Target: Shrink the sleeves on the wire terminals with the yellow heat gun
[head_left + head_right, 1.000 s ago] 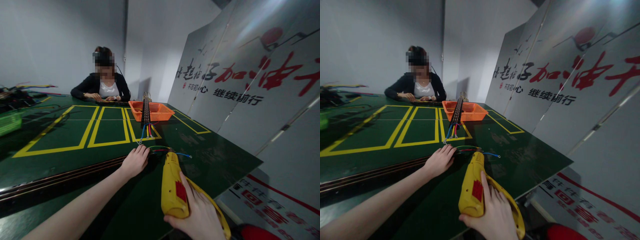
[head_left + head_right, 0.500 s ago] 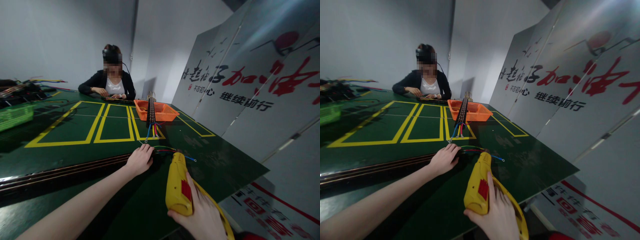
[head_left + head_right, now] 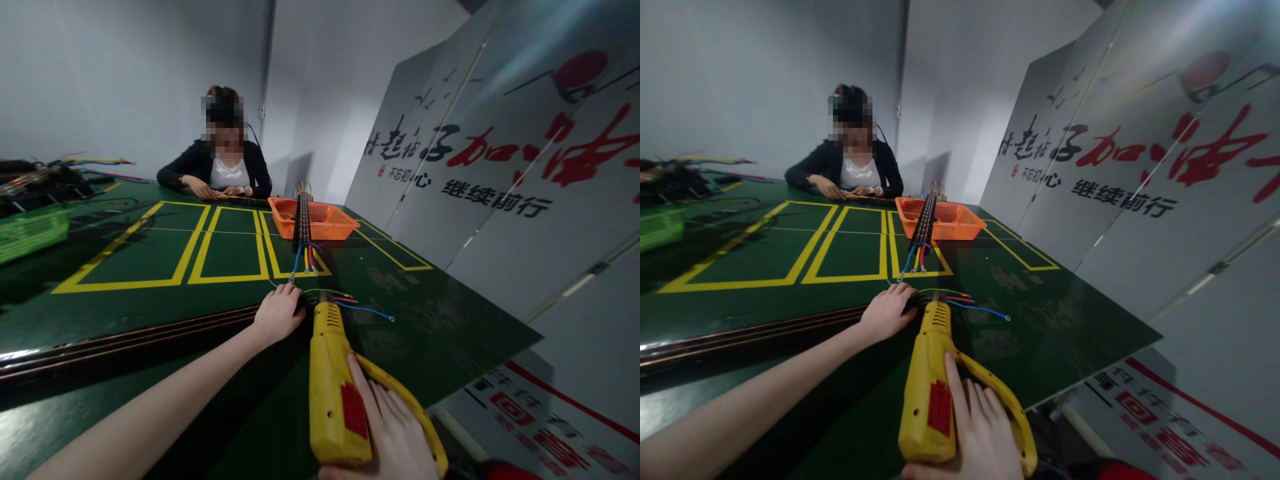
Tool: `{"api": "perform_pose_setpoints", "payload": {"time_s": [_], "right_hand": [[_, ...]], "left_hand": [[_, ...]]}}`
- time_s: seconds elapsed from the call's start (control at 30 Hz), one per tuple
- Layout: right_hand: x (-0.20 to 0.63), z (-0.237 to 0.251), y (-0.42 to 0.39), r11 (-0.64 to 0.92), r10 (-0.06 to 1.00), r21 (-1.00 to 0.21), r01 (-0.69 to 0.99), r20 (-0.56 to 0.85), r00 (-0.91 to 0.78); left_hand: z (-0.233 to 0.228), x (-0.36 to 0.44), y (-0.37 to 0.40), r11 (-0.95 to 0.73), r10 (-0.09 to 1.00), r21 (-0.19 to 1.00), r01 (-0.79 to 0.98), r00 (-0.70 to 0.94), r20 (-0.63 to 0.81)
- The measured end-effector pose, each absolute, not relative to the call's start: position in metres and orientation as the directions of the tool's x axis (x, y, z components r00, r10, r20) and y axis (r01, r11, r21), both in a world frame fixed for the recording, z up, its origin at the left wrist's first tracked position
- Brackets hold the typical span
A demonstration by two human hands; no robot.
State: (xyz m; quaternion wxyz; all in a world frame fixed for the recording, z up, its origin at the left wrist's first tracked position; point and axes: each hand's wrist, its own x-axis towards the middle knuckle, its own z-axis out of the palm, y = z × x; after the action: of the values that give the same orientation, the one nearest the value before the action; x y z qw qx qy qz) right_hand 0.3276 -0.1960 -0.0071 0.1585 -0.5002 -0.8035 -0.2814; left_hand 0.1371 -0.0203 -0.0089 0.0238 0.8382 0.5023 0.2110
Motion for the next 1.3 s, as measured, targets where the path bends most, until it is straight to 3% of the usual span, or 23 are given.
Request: {"api": "perform_pose_setpoints", "payload": {"time_s": [0.27,0.43,0.53,0.77,0.97,1.3], "right_hand": [[0.332,-0.013,-0.195,0.299,0.762,0.198,0.934,0.539,-0.358],[0.337,-0.018,-0.191,0.124,0.837,0.048,0.991,0.532,-0.13],[0.339,-0.018,-0.19,0.071,0.841,0.035,0.997,0.536,-0.079],[0.344,-0.02,-0.19,0.151,0.817,0.103,0.983,0.547,-0.183],[0.328,-0.011,-0.187,0.339,0.695,0.291,0.894,0.563,-0.447],[0.323,-0.01,-0.189,0.414,0.676,0.268,0.87,0.55,-0.491]], "left_hand": [[-0.003,0.133,-0.017,-0.485,0.873,0.364,0.795,0.417,0.253],[0.001,0.128,-0.013,-0.466,0.884,0.455,0.759,0.422,0.201],[0.004,0.126,-0.011,-0.447,0.891,0.497,0.744,0.42,0.172],[0.005,0.127,-0.005,-0.422,0.894,0.56,0.713,0.43,0.126],[0.0,0.128,0.002,-0.418,0.895,0.597,0.685,0.423,0.141],[0.001,0.127,-0.003,-0.433,0.894,0.575,0.694,0.413,0.175]]}}
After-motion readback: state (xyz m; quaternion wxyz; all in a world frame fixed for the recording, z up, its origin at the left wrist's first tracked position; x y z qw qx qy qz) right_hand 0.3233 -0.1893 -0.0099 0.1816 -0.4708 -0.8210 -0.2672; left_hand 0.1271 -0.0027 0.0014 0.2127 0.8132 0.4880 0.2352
